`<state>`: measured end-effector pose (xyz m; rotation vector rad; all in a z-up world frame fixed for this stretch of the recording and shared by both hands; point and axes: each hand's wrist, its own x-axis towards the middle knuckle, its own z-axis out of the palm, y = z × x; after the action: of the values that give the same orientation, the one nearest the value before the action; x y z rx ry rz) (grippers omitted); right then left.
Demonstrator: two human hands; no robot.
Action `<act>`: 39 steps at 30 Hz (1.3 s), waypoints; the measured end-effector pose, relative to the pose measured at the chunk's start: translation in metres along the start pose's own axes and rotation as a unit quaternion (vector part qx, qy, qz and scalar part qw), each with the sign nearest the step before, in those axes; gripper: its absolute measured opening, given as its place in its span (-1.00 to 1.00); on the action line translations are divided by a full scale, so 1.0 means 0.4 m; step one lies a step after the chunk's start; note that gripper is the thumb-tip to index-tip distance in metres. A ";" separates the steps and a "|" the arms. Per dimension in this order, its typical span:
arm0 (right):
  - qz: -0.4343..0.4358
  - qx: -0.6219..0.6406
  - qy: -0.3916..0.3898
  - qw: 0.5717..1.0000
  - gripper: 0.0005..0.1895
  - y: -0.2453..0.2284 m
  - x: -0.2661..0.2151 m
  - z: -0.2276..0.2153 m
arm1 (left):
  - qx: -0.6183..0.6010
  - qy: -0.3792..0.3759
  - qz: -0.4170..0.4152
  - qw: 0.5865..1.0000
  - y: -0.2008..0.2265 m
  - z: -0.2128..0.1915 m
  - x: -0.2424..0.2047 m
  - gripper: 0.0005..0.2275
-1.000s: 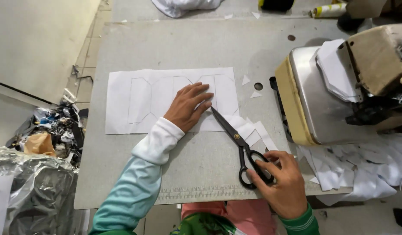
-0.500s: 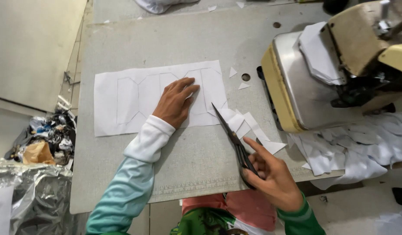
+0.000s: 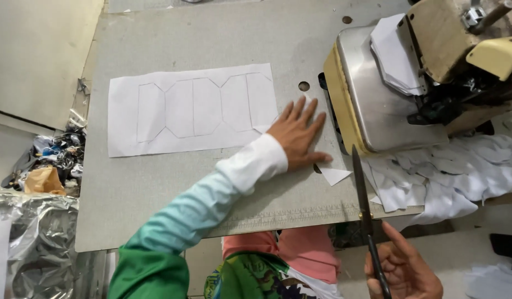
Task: A person uses scissors to cut out pattern pieces from a sheet of fabric on a workbench.
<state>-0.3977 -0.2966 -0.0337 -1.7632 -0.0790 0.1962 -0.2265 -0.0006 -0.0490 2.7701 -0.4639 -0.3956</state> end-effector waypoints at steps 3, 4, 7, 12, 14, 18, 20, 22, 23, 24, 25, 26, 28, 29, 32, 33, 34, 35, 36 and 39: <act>0.044 0.016 -0.008 0.999 -0.01 0.033 0.000 -0.033 | 0.018 0.088 0.081 0.993 0.009 0.102 -0.053 -0.17; 0.047 0.017 -0.010 0.999 -0.01 0.016 0.003 -0.014 | 0.018 0.086 0.078 0.993 0.018 0.112 -0.091 -0.17; 0.032 0.013 0.029 0.999 -0.10 -0.010 0.013 0.020 | 0.041 0.130 0.129 0.982 0.046 0.142 -0.208 -0.52; 0.051 0.070 0.021 0.996 -0.22 0.014 0.029 0.023 | 0.010 0.160 0.096 0.982 0.094 0.149 -0.424 -0.51; 0.018 0.080 -0.015 0.997 -0.19 0.022 0.042 0.025 | -0.001 0.172 0.076 0.982 0.108 0.144 -0.510 -0.56; -0.002 0.059 -0.049 0.997 -0.16 0.006 0.062 0.048 | 0.020 0.190 -0.103 0.976 0.070 0.181 -0.712 -0.55; 0.013 0.057 -0.058 0.997 -0.17 0.001 0.062 0.066 | 0.031 0.127 -0.194 0.972 0.052 0.100 -0.737 -0.59; 0.039 0.055 -0.068 0.995 -0.18 -0.007 0.069 0.084 | 0.051 0.002 -0.363 0.930 0.039 0.018 -0.766 -0.64; 0.049 0.055 -0.072 0.995 -0.19 -0.011 0.076 0.094 | 0.059 -0.058 -0.443 0.892 0.031 -0.026 -0.781 -0.65; 0.059 0.054 -0.073 0.994 -0.19 -0.017 0.082 0.105 | 0.067 -0.116 -0.516 0.846 0.019 -0.072 -0.793 -0.64; 0.053 0.055 -0.079 0.994 -0.19 -0.019 0.088 0.112 | 0.065 -0.110 -0.522 0.843 -0.021 -0.053 -0.764 -0.64; 0.049 0.051 -0.092 0.993 -0.19 -0.022 0.083 0.111 | 0.087 0.020 -0.413 0.906 -0.056 -0.029 -0.735 -0.74; 0.045 0.046 -0.105 0.992 -0.18 -0.017 0.074 0.109 | 0.106 0.155 -0.295 0.937 -0.127 -0.006 -0.639 -0.83; 0.040 0.065 -0.110 0.991 -0.16 -0.011 0.070 0.109 | 0.087 0.165 -0.208 0.960 -0.161 -0.008 -0.573 -0.83; 0.052 0.108 -0.105 0.987 -0.09 0.019 0.047 0.095 | 0.074 0.171 -0.081 0.979 -0.272 -0.009 -0.378 -0.67; 0.068 0.132 -0.102 0.984 -0.04 0.031 0.039 0.087 | 0.080 0.168 -0.047 0.981 -0.309 -0.007 -0.310 -0.50; 0.070 0.132 -0.095 0.984 -0.04 0.038 0.026 0.085 | 0.079 0.166 -0.041 0.982 -0.321 -0.003 -0.269 -0.50; 0.095 0.117 -0.067 0.986 -0.06 0.046 0.015 0.083 | 0.061 0.130 -0.078 0.987 -0.334 0.001 -0.225 -0.42; 0.123 0.102 -0.035 0.987 -0.07 0.052 0.004 0.082 | 0.043 0.092 -0.112 0.989 -0.346 0.004 -0.175 -0.27; 0.161 0.195 -0.116 0.960 -0.08 0.155 -0.018 0.005 | 0.082 0.157 0.005 0.984 -0.270 -0.011 -0.165 -0.22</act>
<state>-0.4087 -0.3084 -0.0941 -1.3435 0.0743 0.6150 -0.2561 0.1212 -0.0673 2.9130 -0.4477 0.0883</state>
